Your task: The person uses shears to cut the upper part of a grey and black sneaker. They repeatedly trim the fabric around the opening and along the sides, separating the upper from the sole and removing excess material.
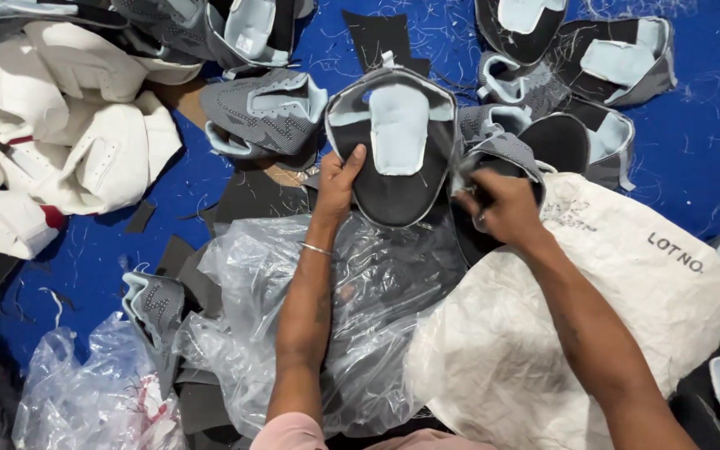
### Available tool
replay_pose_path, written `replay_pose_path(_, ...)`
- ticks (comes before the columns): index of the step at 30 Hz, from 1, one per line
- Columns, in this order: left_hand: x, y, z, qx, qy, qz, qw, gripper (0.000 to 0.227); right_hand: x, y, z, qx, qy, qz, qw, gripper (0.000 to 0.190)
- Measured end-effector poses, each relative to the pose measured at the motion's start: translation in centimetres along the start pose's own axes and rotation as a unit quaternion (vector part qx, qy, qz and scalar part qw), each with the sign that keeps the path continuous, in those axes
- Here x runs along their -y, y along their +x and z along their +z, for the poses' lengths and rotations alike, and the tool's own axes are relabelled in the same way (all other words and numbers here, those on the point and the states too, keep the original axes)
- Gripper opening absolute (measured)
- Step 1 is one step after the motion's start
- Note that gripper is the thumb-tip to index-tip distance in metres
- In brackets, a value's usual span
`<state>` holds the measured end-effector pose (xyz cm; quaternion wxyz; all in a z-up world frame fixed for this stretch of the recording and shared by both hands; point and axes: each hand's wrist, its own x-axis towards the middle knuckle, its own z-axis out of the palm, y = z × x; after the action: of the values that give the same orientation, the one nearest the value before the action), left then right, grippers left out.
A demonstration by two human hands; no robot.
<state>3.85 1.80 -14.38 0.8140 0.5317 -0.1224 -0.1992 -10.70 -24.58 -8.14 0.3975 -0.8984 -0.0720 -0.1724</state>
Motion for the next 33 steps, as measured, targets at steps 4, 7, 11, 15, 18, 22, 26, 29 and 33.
replay_pose_path(4, -0.4, -0.9, 1.7, -0.025, -0.027, 0.019, 0.999, 0.031, -4.0, -0.6, -0.3, -0.107, 0.140, 0.213, 0.961, 0.033)
replay_pose_path(7, 1.1, -1.1, 2.3, -0.086, 0.223, 0.036, 0.970, 0.027, -3.7, 0.6, -1.9, -0.150, 0.349, 0.242, 0.893, 0.035)
replay_pose_path(11, -1.9, -2.1, 6.0, 0.054, 0.480, 0.295, 0.824, 0.022, -6.5, -0.7, -3.0, -0.089, 0.707, 0.244, 0.657, 0.059)
replay_pose_path(15, -1.2, -2.2, 7.1, 0.114, 0.463, 0.342, 0.809, 0.045, -4.5, 0.1, -3.0, -0.056, 0.584, 0.254, 0.769, 0.060)
replay_pose_path(18, 2.8, -3.3, 6.4, 0.087, 0.210, 0.137, 0.964, 0.058, -6.2, -0.8, -2.3, -0.090, 0.597, 0.230, 0.763, 0.053)
replay_pose_path(22, 10.0, -3.1, 1.7, 0.033, -0.162, -0.132, 0.977, 0.059, -4.0, 0.1, -2.6, -0.110, 0.615, 0.235, 0.745, 0.045)
replay_pose_path(26, 6.2, -3.3, 4.6, 0.171, 0.042, -0.135, 0.975, 0.045, -5.2, -0.6, -2.8, -0.124, 0.607, 0.202, 0.758, 0.039)
replay_pose_path(29, 1.8, -2.8, 6.6, 0.181, -0.024, -0.147, 0.972, 0.035, -4.3, 0.0, -3.2, -0.091, 0.615, 0.199, 0.757, 0.038)
replay_pose_path(33, 2.5, -2.7, 5.0, 0.160, -0.074, -0.145, 0.974, 0.027, -4.1, 0.3, -3.0, -0.050, 0.613, 0.207, 0.761, 0.041)
